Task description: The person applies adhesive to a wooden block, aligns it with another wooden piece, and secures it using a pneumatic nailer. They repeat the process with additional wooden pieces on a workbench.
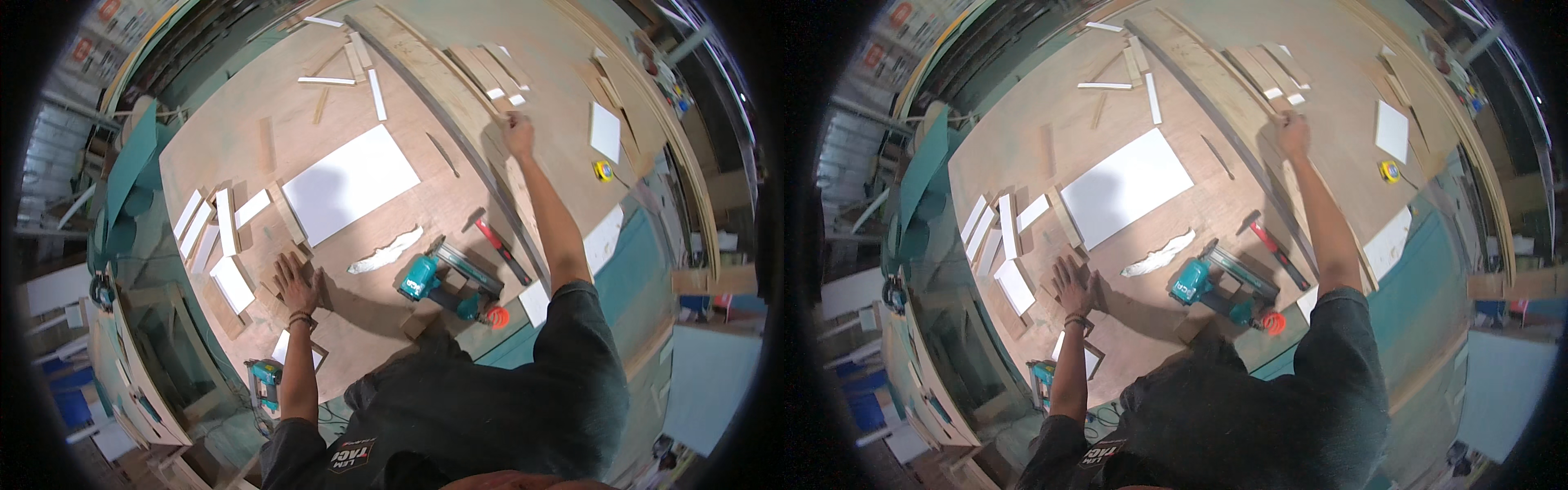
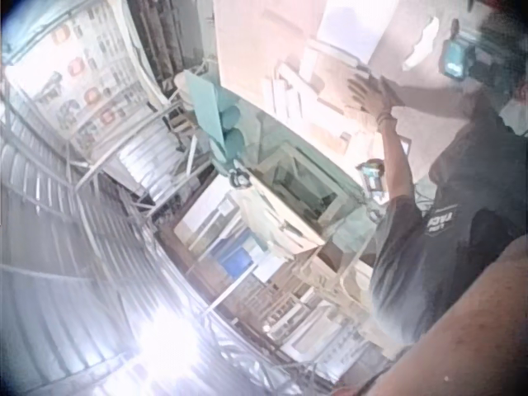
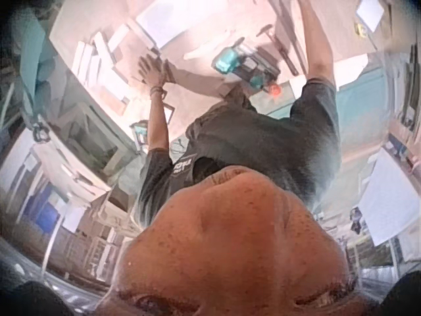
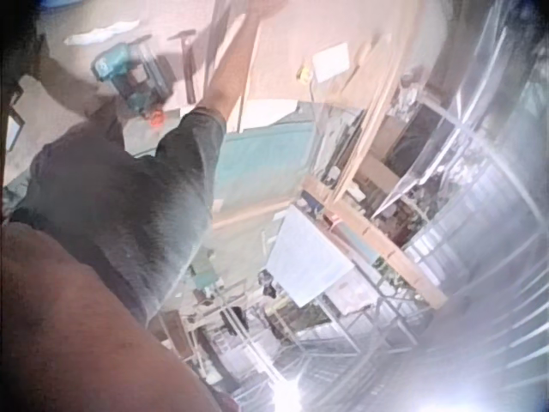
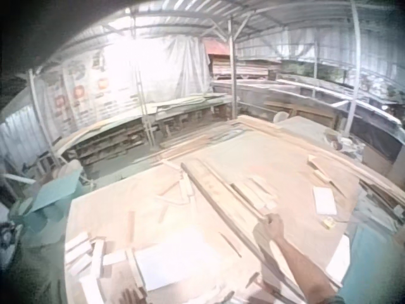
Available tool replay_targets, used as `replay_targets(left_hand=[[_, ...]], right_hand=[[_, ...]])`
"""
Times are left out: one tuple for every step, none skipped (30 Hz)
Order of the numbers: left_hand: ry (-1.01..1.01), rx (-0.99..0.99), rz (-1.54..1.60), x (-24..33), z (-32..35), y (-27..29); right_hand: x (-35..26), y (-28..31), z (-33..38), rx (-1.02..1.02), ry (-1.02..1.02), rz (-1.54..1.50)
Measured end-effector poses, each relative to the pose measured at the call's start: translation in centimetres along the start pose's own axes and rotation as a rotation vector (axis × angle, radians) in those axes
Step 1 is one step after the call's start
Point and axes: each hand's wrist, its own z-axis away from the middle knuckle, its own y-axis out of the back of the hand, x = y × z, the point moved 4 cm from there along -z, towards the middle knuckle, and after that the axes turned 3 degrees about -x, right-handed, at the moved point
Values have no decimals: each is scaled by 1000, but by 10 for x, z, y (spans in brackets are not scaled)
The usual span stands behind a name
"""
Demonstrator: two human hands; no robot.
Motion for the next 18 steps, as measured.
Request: replay_targets(left_hand=[[6, -1, -10, 4, 8, 1], [24, -4, -26, 6, 20, 4], [42, 0, -38, 7, 29, 6], [19, 32, -22, 8, 32, 3], [12, 24, -10, 12, 32, 1], [13, 13, -5, 14, 37, 1], [13, 0, 0, 16, 43, 2], [4, 42, 18, 22, 46, 4], [16, 48, 53, 26, 50, 3], [38, 51, 76, 26, 57, 6], [65, 52, 99, 25, 68, 8], [73, 101, 143, 32, 77, 11], [65, 119, 177, 37, 79, 10], [56, 138, 222, 43, 80, 6], [54, 159, 264, 47, 84, 2], [38, 171, 284, 53, 84, 3], [24, 186, 300, 60, 82, 6], [16, 202, 313, 64, 85, 10]], right_hand=[[4, -9, -21, 12, -5, 153], [5, -22, -34, -88, -34, 145], [7, -32, -48, -184, -56, 140], [14, -35, -66, -177, -100, 173], [23, -36, -82, -164, -147, 215], [20, -40, -85, -103, -101, 300], [17, -42, -86, -38, -55, 384], [25, -43, -97, -133, -67, 388], [29, -45, -104, -232, -81, 396], [20, -50, -103, -283, -87, 387], [8, -54, -102, -340, -90, 380], [7, -56, -101, -387, -95, 388], [5, -55, -98, -347, -118, 319], [17, -51, -102, -304, -138, 260], [30, -48, -105, -268, -154, 197], [37, -45, -107, -194, -156, 194], [43, -38, -105, -121, -158, 183], [53, -35, -98, -134, -375, -363]])
